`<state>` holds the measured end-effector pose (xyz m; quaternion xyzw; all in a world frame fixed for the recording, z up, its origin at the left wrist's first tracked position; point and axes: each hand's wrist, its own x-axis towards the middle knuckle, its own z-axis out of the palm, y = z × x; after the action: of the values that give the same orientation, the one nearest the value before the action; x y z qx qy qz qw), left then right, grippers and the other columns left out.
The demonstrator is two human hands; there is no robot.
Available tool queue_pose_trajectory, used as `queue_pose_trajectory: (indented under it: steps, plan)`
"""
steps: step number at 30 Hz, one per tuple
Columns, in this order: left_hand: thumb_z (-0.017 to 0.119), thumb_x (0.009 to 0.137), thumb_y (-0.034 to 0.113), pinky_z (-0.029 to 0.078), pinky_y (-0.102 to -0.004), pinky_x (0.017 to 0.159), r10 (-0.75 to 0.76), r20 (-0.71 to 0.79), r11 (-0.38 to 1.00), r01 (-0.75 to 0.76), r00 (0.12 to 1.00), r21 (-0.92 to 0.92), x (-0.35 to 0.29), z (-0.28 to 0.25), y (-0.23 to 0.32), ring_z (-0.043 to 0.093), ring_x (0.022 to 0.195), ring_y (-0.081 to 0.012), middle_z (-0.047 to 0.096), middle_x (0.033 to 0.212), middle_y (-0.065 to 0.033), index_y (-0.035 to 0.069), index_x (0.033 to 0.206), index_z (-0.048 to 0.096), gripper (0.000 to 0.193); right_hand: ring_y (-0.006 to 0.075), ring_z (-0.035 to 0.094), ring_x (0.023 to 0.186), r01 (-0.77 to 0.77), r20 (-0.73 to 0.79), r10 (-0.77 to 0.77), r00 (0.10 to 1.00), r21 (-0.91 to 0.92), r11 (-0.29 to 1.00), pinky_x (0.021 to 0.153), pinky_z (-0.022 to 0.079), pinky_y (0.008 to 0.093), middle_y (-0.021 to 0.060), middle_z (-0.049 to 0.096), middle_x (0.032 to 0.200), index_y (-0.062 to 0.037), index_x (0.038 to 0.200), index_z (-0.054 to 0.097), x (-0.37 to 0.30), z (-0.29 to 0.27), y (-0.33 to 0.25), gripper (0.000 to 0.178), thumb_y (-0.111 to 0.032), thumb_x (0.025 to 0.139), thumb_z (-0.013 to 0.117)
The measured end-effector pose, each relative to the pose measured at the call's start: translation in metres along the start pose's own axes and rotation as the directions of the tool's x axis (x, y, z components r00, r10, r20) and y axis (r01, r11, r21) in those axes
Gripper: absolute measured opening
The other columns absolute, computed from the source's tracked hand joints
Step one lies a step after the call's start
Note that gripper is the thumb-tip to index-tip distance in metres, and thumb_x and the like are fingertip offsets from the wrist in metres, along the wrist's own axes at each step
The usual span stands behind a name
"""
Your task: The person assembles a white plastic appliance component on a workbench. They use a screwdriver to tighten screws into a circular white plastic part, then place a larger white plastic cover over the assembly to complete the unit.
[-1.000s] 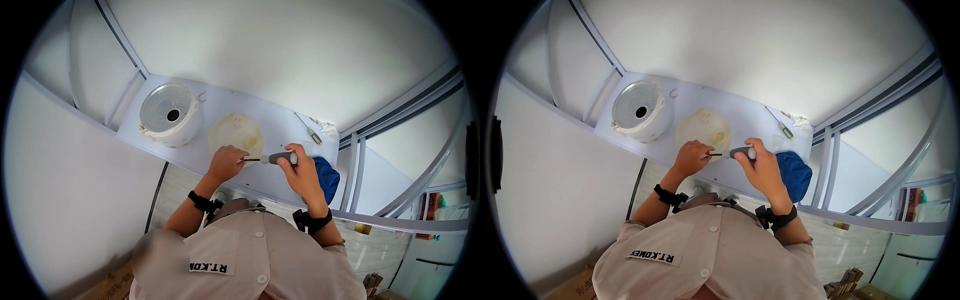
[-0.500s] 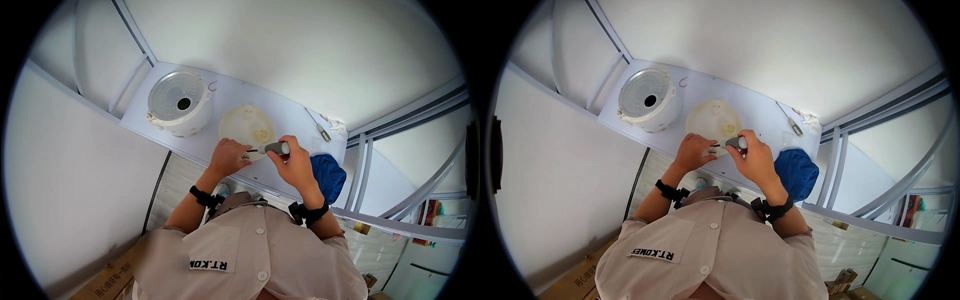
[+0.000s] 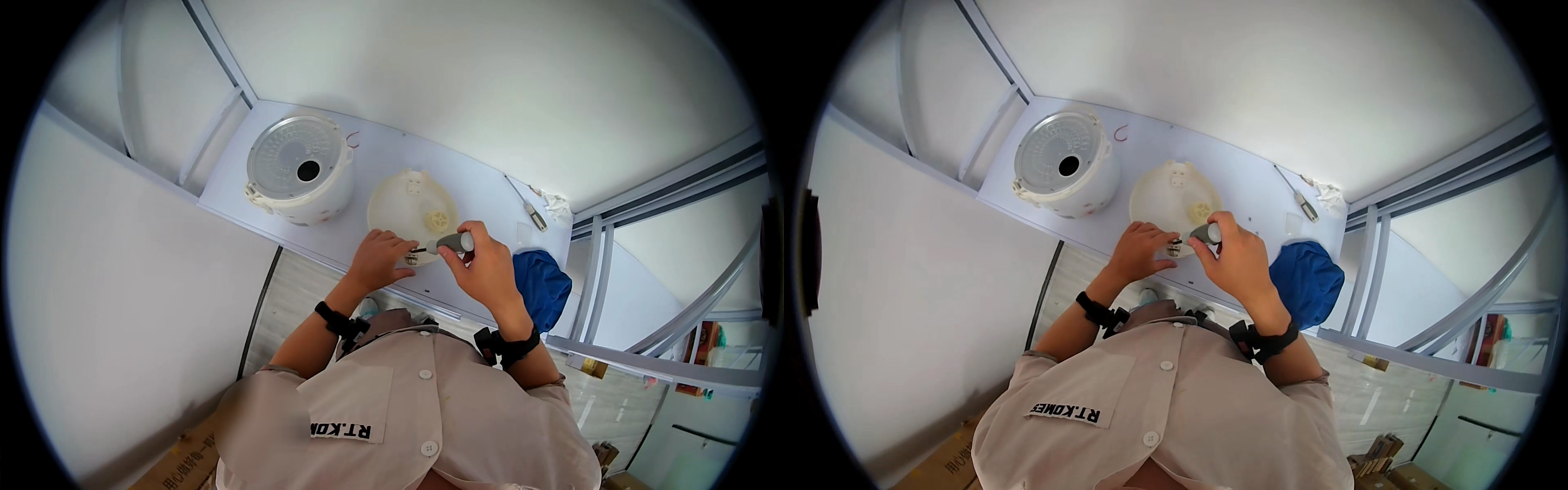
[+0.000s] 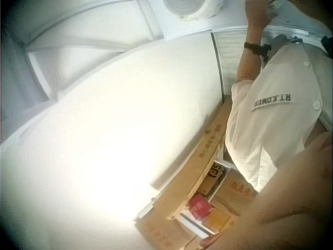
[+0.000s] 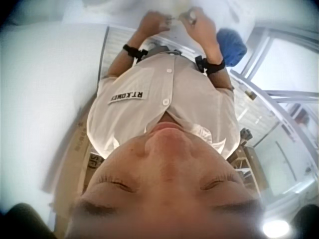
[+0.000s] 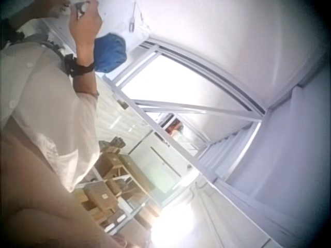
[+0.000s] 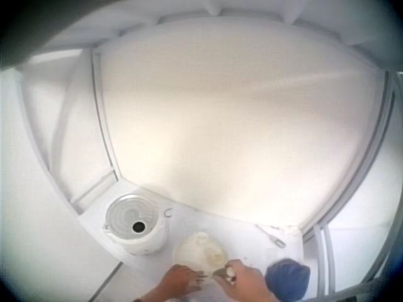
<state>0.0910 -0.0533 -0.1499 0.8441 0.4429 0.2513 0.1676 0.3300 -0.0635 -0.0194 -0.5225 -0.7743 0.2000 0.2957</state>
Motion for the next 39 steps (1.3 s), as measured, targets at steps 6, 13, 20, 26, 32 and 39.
queue_pose_trajectory:
  steps: [6,13,20,26,32,39]
  plan:
    - [0.091,0.074,0.036,0.051,-0.0409,0.089,0.012,-0.005,1.0,-0.013,1.0,-0.012,0.001,0.005,-0.003,0.069,0.1,-0.0229,0.078,0.104,0.0011,0.019,0.119,0.076,0.051,0.0349,0.074,0.067,0.006,-0.017,-0.007,1.0,-0.061,0.998,0.06,0.056,0.0421,0.015,0.073,0.08,-0.0066,0.117,0.058,-0.001,0.001,-0.003,0.041,-0.027,0.091,0.083]
    - [0.091,0.074,0.036,0.054,-0.0403,0.083,0.056,0.007,0.998,-0.055,0.998,-0.011,0.007,0.004,-0.004,0.069,0.095,-0.0228,0.079,0.099,0.0011,0.018,0.116,0.078,0.047,0.0363,0.075,0.073,0.019,-0.013,-0.021,1.0,-0.098,0.995,0.062,0.057,0.0426,0.0156,0.075,0.086,-0.0066,0.118,0.058,-0.001,0.001,-0.01,0.042,-0.029,0.092,0.083]
    - [0.094,0.07,0.033,0.057,-0.0423,0.085,0.022,0.04,0.998,-0.019,0.999,-0.063,0.007,0.004,-0.004,0.07,0.096,-0.0253,0.078,0.1,-0.0015,0.016,0.118,0.076,0.054,0.0366,0.075,0.074,-0.014,0.007,0.015,1.0,-0.129,0.992,0.063,0.057,0.0426,0.0159,0.075,0.087,-0.0065,0.118,0.058,-0.003,0.001,-0.01,0.043,-0.032,0.094,0.082]
    - [0.095,0.067,0.03,0.057,-0.0418,0.088,0.021,0.073,0.999,-0.018,0.997,-0.04,0.009,0.006,-0.001,0.069,0.104,-0.0264,0.076,0.109,-0.0029,0.016,0.123,0.072,0.062,0.0329,0.073,0.067,0.003,-0.03,-0.007,1.0,-0.157,0.988,0.059,0.056,0.0403,0.0134,0.072,0.079,-0.0065,0.116,0.058,-0.004,0.003,-0.009,0.044,-0.033,0.093,0.083]
    - [0.095,0.068,0.032,0.058,-0.0412,0.086,-0.02,0.079,0.998,0.024,0.997,-0.057,0.011,0.009,0.0,0.07,0.105,-0.0266,0.072,0.112,-0.0023,0.017,0.12,0.074,0.058,0.0291,0.068,0.055,0.046,-0.093,-0.07,0.993,-0.232,0.971,0.052,0.052,0.0374,0.01,0.066,0.065,-0.0067,0.097,0.06,-0.002,0.001,-0.011,0.047,-0.041,0.086,0.089]
    - [0.094,0.07,0.035,0.059,-0.0403,0.081,-0.103,0.088,0.989,0.112,0.991,-0.096,0.015,0.018,0.0,0.07,0.104,-0.0237,0.069,0.109,0.0002,0.019,0.112,0.079,0.047,0.031,0.067,0.062,0.055,-0.095,-0.099,0.991,-0.385,0.921,0.054,0.052,0.0385,0.0089,0.065,0.071,-0.0064,0.091,0.059,0.002,-0.002,-0.021,0.051,-0.047,0.082,0.089]
